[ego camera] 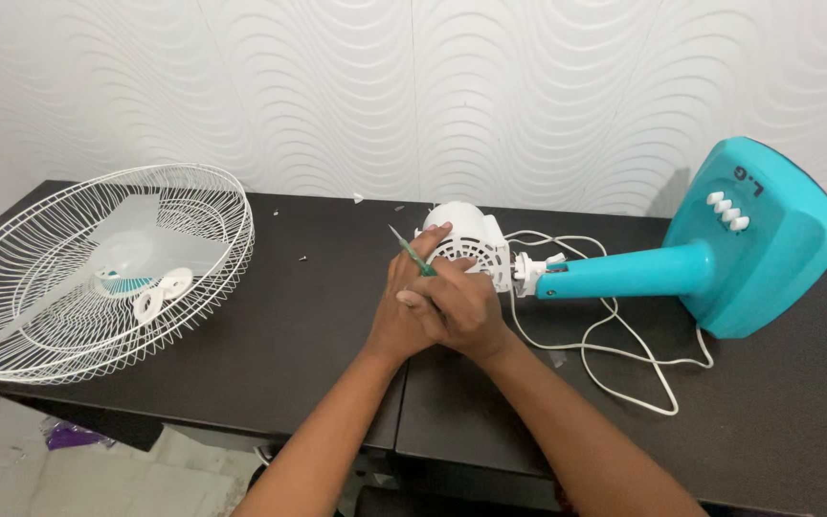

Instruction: The person uses a screwdriver to loosen and remove screws from the rear motor housing of a table fan. They repeatedly adjust the fan's position and reposition the screwdriver while working on the same housing area.

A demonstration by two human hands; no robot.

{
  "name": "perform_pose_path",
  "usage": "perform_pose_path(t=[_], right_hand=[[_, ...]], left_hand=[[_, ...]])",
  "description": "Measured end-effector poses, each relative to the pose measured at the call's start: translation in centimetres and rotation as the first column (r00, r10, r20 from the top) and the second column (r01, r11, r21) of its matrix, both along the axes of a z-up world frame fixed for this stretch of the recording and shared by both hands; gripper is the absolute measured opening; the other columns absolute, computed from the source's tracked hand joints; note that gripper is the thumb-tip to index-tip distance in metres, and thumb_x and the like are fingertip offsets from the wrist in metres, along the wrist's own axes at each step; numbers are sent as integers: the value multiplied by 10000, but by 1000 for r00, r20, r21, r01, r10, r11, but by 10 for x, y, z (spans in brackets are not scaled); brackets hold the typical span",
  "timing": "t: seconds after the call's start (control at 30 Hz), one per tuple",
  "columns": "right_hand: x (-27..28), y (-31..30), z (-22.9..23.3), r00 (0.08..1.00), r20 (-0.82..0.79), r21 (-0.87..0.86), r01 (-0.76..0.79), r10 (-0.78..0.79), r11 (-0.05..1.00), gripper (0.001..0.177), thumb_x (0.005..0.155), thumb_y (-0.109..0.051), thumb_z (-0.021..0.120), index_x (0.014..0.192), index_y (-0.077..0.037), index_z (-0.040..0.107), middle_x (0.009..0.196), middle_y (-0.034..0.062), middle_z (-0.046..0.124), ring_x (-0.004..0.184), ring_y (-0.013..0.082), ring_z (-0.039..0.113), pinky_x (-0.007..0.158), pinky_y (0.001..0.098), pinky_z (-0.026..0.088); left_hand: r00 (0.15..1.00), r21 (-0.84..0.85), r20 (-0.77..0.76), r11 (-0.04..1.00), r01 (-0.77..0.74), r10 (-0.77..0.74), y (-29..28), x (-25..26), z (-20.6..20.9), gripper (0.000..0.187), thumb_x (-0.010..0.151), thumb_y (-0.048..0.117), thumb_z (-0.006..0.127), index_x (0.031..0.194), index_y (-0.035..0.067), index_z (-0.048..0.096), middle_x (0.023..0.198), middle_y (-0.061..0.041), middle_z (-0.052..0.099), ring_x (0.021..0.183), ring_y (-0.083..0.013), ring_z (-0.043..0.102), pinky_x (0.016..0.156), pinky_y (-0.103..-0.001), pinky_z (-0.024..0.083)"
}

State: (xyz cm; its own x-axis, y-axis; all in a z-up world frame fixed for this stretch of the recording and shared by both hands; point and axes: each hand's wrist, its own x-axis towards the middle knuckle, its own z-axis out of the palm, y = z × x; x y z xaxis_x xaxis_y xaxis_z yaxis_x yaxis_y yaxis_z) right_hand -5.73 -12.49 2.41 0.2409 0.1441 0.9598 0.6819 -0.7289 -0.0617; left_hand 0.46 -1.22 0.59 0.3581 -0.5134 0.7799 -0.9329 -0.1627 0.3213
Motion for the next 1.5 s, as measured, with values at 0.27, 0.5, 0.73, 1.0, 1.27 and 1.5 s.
perform_pose_path(t=[0.27, 0.5, 0.73, 1.0, 1.27, 1.5], right_hand=[[-5, 7, -1, 996, 56, -47, 68, -65, 997, 244, 964, -248, 756, 909, -32, 658, 779, 89, 617, 571, 191, 601, 493, 312, 442], [-4, 11, -3, 998, 45, -22, 48, -47, 999, 278, 976, -275, 752, 881, -26, 673, 766, 78, 619, 557, 167, 596, 482, 290, 435], [0, 9, 0, 999, 42, 60, -2, -1, 998, 298, 976, -268, 736, 857, -4, 665, 893, 175, 715, 518, 157, 608, 451, 278, 433], [-1, 9, -1, 1000, -10, 93, -14, 15, 996, 249, 967, -224, 765, 910, -5, 660, 813, 137, 671, 524, 178, 606, 476, 305, 445], [-1, 10, 2, 999, -32, 105, -20, 23, 994, 228, 960, -198, 769, 918, -5, 656, 805, 131, 672, 529, 165, 609, 483, 288, 439], [-5, 11, 29, 1000, -6, 415, -18, 23, 910, 168, 1037, -122, 694, 956, 16, 643, 789, 73, 606, 630, 117, 533, 582, 248, 418]], left_hand=[[997, -39, 76, 999, 33, -30, -4, 0, -3, 325, 1027, 312, 635, 1344, 288, 701, 1600, -49, 410, 1542, -296, 383, 1291, -506, 372], [999, -15, 17, 999, 33, -32, -3, -2, -6, 322, 994, 286, 654, 1310, 281, 719, 1565, -24, 417, 1527, -320, 357, 1251, -506, 386], [986, -42, -151, 997, 60, -66, 0, -5, 1, 524, 969, 230, 649, 1470, 148, 519, 1561, -24, 459, 1517, -301, 378, 1227, -478, 376], [984, -51, -162, 996, 71, -78, -3, -5, 4, 502, 993, 184, 628, 1484, 151, 532, 1517, 6, 518, 1525, -299, 429, 1220, -449, 426], [994, 0, -106, 1000, 20, -19, -4, 1, 0, 534, 961, 196, 645, 1483, 143, 547, 1556, -56, 476, 1494, -336, 419, 1189, -495, 411], [996, -160, -72, 986, 49, -61, -4, 6, -7, 902, 857, 305, 850, 1560, 115, 318, 1591, -152, 435, 1477, -343, 479, 1173, -459, 492]])
